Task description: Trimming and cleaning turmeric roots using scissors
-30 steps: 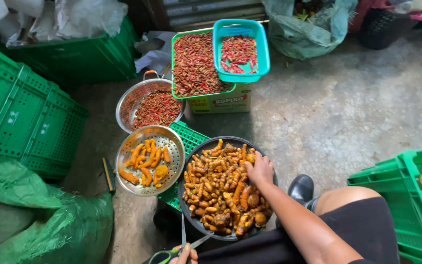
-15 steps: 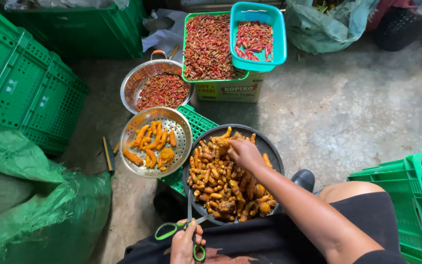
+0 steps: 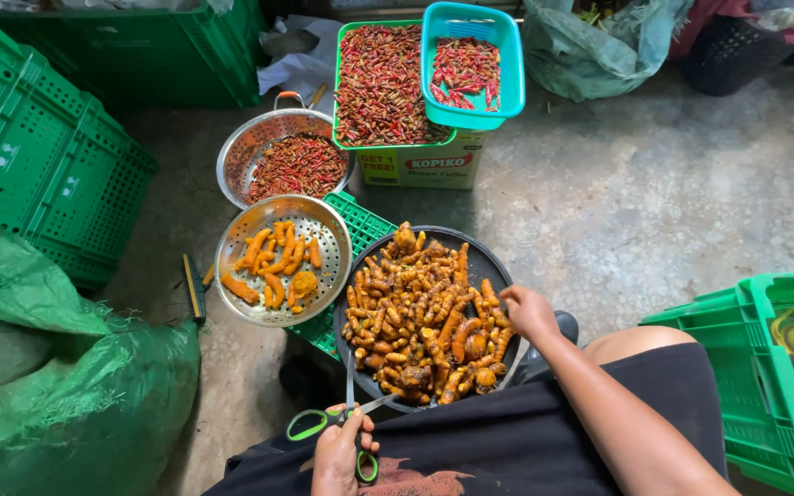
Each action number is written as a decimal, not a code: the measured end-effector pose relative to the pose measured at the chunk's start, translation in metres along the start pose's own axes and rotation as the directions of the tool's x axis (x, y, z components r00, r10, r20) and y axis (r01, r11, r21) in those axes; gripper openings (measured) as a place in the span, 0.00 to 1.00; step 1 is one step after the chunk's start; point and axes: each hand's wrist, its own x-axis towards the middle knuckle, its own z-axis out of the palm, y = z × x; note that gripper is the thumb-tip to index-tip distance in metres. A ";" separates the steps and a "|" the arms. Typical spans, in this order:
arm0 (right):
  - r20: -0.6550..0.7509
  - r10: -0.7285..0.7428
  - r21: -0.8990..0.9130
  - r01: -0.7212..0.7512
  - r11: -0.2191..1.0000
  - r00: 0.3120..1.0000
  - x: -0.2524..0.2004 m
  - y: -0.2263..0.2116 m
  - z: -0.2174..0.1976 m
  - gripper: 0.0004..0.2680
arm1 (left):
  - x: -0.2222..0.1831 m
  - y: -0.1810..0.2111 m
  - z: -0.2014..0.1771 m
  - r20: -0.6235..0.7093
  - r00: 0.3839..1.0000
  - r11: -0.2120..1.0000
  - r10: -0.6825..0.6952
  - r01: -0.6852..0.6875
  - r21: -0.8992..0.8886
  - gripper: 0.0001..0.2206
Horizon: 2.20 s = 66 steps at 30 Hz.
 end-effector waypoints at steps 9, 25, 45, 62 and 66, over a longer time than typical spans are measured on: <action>-0.182 -0.382 -0.480 0.257 0.839 0.906 -0.004 0.035 0.051 0.09 | 0.022 -0.025 -0.003 0.019 0.999 0.993 0.043 -0.041 -0.110 0.08; -0.129 -0.054 0.169 0.076 0.983 0.990 -0.002 0.030 0.018 0.16 | 0.015 -0.019 0.010 0.005 1.000 0.999 0.029 -0.028 -0.025 0.10; -0.061 -0.238 -0.303 0.210 0.930 0.969 0.024 0.025 0.074 0.11 | 0.031 -0.031 0.011 -0.017 1.000 1.000 -0.018 0.018 0.000 0.10; 0.050 -0.167 0.245 0.150 0.958 0.985 -0.012 -0.071 0.008 0.11 | 0.011 -0.007 0.027 0.011 1.000 1.000 0.005 -0.005 0.021 0.08; 0.089 -0.397 0.110 0.387 0.915 0.913 -0.001 -0.066 0.003 0.08 | 0.008 -0.006 0.027 0.007 1.000 1.000 0.007 -0.007 0.012 0.08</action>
